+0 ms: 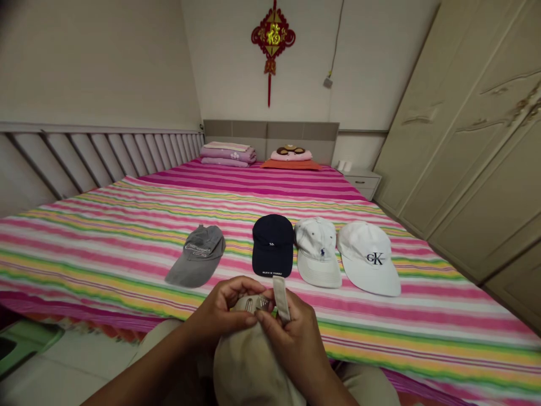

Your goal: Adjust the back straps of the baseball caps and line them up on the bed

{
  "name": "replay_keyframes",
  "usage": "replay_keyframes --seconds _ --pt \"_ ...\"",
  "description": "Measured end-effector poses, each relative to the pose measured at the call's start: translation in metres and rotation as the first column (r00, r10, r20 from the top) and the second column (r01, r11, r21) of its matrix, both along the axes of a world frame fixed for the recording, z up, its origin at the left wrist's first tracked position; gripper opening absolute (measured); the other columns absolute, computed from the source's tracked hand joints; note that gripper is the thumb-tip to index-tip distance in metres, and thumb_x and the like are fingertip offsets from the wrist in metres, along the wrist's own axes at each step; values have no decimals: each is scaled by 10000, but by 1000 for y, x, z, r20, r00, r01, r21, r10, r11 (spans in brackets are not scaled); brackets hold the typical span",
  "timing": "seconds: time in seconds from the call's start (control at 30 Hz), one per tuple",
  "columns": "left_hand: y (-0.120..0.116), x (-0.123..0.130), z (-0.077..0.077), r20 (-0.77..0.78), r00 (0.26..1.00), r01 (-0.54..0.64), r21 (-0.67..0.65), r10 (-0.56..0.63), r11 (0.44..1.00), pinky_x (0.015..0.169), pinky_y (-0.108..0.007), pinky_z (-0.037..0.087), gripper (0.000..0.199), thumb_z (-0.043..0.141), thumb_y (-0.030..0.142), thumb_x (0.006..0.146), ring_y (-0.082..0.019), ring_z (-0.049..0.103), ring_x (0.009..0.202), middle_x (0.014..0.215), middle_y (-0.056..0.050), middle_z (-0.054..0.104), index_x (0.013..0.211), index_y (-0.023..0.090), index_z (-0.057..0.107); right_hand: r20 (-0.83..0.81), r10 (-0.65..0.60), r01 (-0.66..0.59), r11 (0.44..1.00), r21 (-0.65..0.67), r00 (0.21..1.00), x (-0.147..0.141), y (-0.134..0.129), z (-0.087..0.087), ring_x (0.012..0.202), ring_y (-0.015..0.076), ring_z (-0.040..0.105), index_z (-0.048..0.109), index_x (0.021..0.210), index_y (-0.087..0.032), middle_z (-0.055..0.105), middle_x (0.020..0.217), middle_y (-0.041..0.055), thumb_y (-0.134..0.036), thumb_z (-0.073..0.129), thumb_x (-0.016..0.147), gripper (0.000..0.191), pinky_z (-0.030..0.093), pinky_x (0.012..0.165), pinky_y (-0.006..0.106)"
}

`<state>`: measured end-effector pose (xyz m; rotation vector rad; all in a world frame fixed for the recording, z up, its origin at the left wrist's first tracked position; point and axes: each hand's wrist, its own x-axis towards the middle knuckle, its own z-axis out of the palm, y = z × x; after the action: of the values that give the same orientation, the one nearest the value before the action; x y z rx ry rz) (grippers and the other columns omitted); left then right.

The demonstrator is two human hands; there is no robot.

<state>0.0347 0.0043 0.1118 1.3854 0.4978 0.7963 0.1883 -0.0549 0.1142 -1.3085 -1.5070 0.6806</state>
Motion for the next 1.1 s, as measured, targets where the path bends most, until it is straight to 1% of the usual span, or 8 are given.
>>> replay_keyframes --seconds 0.07,0.23,0.43,0.63,0.73,0.83,0.93,1.1 --pt "-4 0 0 -16 997 -77 101 79 992 732 -276 415 371 719 198 587 -169 572 829 904 -63 620 941 175 609 -66 -13 12 1000 -25 998 -4 -1 0 563 149 530 562 844 -179 580 660 12 -282 581 701 178 421 506 243" --pt "-8 1 2 25 946 -318 249 323 915 620 -256 420 111 680 219 629 -140 559 653 678 -40 612 708 142 661 -187 42 -56 996 -69 981 -9 -6 4 461 84 405 477 979 -199 538 747 1 -313 575 711 308 345 417 215" --pt "-13 -1 6 -101 954 -233 346 283 909 608 -244 422 194 678 163 589 -146 562 665 739 -40 624 776 147 628 -169 119 -130 990 -53 978 -6 -4 5 562 115 427 441 818 -198 462 664 -25 -375 541 740 218 355 505 232" --pt "-21 0 3 -163 886 -276 568 435 775 631 -250 408 152 647 172 620 -149 556 670 732 -31 614 766 168 602 -152 125 -139 987 -83 980 -9 -2 5 538 111 386 453 710 -195 433 601 -39 -365 592 696 220 319 489 233" --pt "-20 -1 1 -131 917 -297 407 377 864 637 -246 402 151 651 212 637 -141 545 677 725 -23 608 763 171 577 -189 102 -117 991 -65 977 -12 -6 8 493 102 375 456 723 -196 438 579 -35 -450 481 768 260 304 454 229" --pt "-16 -2 1 23 975 -222 -4 222 975 597 -219 396 187 656 259 653 -102 524 626 746 -15 608 778 170 549 -352 -24 -23 991 -128 936 -11 -9 11 375 81 286 425 664 -206 374 441 -65 -501 314 839 361 233 375 214" --pt "-12 -2 2 209 967 -75 -315 146 946 543 -203 395 210 657 254 656 -78 516 563 782 -27 626 800 169 528 -468 -50 -49 979 -197 882 -8 -8 12 369 68 293 465 640 -187 397 401 -66 -485 432 804 342 233 391 203" --pt "-9 1 4 354 926 46 -444 128 895 584 -219 433 271 696 192 607 -108 573 636 778 -52 647 816 156 527 -661 76 -323 910 -260 747 -4 -3 9 372 50 318 580 634 -122 438 388 -46 -426 569 735 320 224 418 202"
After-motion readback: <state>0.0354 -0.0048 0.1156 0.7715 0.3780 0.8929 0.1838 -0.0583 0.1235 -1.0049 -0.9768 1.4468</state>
